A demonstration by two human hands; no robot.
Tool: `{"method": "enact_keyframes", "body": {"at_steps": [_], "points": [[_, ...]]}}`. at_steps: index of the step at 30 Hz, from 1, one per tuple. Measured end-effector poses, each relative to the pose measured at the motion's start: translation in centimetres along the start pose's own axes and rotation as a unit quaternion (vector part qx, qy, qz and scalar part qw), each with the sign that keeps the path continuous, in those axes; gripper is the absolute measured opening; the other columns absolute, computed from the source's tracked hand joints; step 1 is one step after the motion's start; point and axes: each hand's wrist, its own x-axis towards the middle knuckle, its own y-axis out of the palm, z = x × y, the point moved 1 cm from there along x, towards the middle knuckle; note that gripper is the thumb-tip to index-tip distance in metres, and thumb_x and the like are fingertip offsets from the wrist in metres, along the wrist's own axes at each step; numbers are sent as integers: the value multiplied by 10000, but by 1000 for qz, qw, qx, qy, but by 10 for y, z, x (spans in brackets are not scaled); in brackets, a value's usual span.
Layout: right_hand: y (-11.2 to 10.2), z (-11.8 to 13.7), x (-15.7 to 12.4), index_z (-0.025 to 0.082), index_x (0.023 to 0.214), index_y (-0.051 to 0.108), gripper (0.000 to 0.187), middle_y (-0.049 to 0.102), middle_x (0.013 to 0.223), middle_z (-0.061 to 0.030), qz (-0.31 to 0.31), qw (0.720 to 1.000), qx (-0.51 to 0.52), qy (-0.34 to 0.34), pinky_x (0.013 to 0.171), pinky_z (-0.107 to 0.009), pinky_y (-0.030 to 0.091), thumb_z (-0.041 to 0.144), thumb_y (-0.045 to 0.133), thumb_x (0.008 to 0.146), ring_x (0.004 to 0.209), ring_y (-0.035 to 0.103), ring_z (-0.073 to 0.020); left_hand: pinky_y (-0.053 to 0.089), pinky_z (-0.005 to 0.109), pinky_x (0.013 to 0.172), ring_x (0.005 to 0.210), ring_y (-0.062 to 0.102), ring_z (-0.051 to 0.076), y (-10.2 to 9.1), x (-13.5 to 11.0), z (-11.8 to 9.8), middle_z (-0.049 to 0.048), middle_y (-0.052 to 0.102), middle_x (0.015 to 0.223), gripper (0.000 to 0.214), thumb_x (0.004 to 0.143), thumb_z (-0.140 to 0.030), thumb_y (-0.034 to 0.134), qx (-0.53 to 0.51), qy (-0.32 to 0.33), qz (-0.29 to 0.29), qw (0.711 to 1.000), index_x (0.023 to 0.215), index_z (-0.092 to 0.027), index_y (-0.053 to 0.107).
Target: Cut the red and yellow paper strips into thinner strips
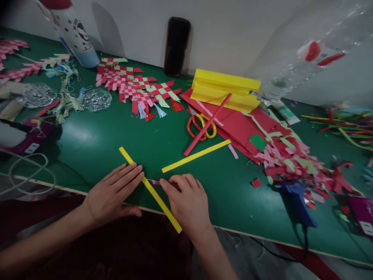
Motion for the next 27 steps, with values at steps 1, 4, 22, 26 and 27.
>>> {"method": "enact_keyframes", "body": {"at_steps": [1, 4, 22, 26, 27], "points": [[-1, 1, -2, 246, 1063, 718, 247, 671, 890, -35, 0, 1000, 2, 0, 762, -282, 450, 145, 547, 916, 835, 549, -154, 252, 453, 1175, 1344, 436, 284, -1, 1, 0, 136, 533, 1404, 827, 837, -747, 407, -4, 7, 2, 1000, 1335, -99, 530], [-4, 4, -9, 243, 1052, 720, 237, 666, 888, -42, 6, 1000, 4, 3, 757, -289, 445, 154, 541, 925, 838, 543, -160, 199, 494, 1184, 1345, 432, 292, -4, 2, -2, 94, 536, 1409, 734, 841, -728, 430, -15, 13, 9, 1000, 1324, -191, 560], [-2, 8, -17, 242, 1047, 728, 268, 672, 878, -49, -16, 1000, 0, 17, 755, -306, 455, 133, 516, 926, 838, 550, -165, 288, 429, 1161, 1354, 427, 289, 3, -2, -3, 142, 515, 1419, 884, 810, -784, 375, 1, -14, -5, 1000, 1352, -100, 516], [-3, 6, -16, 244, 1023, 735, 270, 671, 872, -44, -20, 1000, -5, 15, 750, -303, 446, 118, 521, 917, 837, 551, -164, 301, 437, 1156, 1356, 423, 290, 2, -1, -3, 150, 519, 1413, 882, 813, -778, 386, -4, -15, 1, 1000, 1376, -109, 496], [-2, 7, -15, 246, 1030, 734, 262, 669, 871, -44, -16, 1000, -8, 13, 747, -303, 445, 129, 528, 916, 836, 552, -165, 304, 440, 1155, 1356, 422, 293, 2, -1, -3, 155, 518, 1413, 880, 815, -772, 395, -5, -13, 3, 1000, 1380, -105, 492]]}}
